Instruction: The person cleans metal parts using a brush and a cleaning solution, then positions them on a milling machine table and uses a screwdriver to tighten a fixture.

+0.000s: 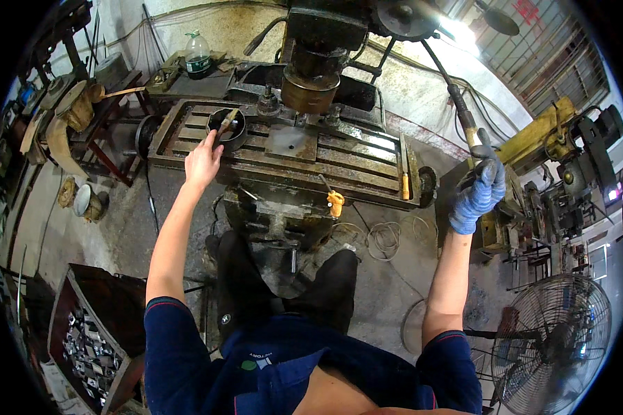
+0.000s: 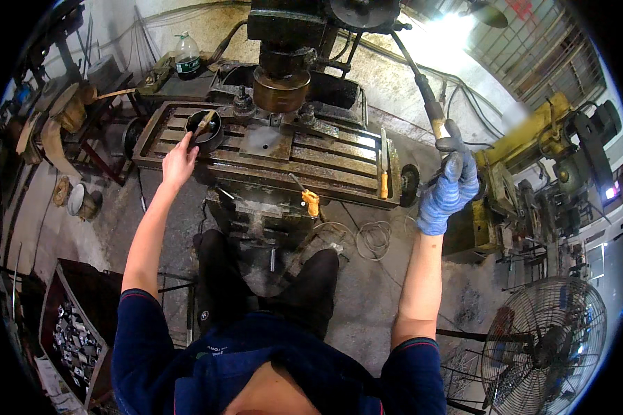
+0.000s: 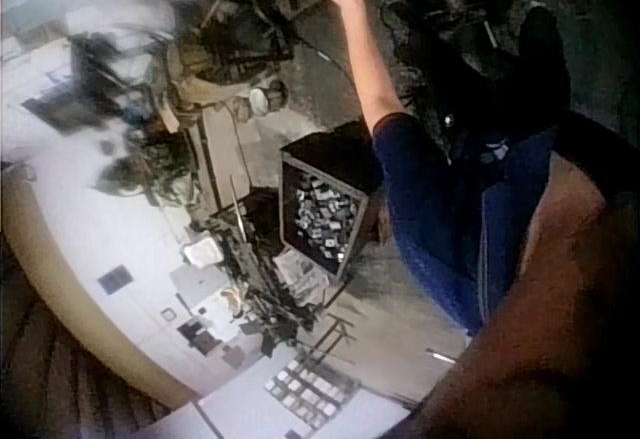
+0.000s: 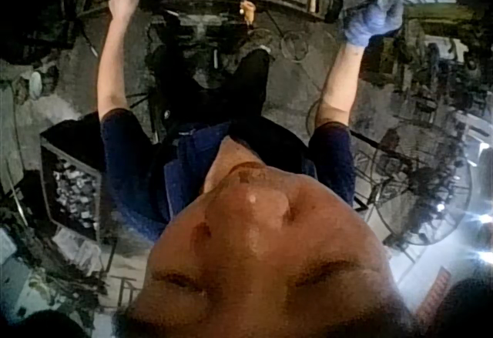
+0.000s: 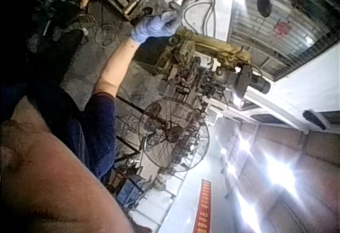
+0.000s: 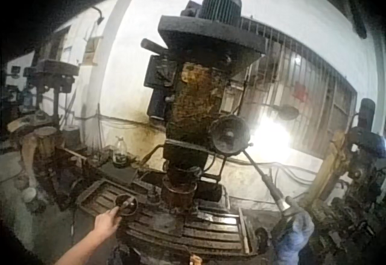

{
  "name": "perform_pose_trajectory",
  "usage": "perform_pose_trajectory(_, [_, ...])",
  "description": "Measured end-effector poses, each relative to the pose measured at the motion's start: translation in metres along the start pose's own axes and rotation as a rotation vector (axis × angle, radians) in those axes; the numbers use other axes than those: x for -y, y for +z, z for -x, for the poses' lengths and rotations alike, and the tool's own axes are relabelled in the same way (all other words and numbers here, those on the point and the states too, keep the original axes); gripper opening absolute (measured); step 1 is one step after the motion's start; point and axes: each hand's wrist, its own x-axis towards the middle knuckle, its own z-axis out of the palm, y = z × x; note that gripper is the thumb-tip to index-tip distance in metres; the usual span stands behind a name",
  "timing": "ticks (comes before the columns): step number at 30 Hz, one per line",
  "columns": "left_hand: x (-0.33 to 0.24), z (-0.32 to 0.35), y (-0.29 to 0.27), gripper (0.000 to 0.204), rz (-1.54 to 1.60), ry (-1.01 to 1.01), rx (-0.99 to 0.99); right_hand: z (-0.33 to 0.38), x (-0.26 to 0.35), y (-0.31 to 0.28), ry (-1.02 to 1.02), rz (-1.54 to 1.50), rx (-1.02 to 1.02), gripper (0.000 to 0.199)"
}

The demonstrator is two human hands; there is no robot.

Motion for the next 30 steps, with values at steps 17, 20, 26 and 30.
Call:
perform_pose_trajectory(17, [-0.005,-0.005,-0.010,0.050,-0.054,0.016,-0.036,-0.033,0.008,0.001,-0.079,-0.034,-0.019,0.032])
perform_pose_trajectory(20, [-0.001,0.003,-0.014,0.053,-0.045,0.020,-0.091,-0.041,0.007,0.002,-0.113,-0.015,-0.002,0.031])
perform_pose_trajectory(26, [0.000,0.025,-0.039,0.052,0.098,-0.103,-0.170,-0.070,0.011,0.002,-0.260,-0.036,0.039,0.036])
perform_pose_trajectory(30, [0.013,0.041,-0.047,0.048,0.195,-0.083,-0.309,-0.102,0.021,0.015,-0.410,-0.054,0.065,0.021])
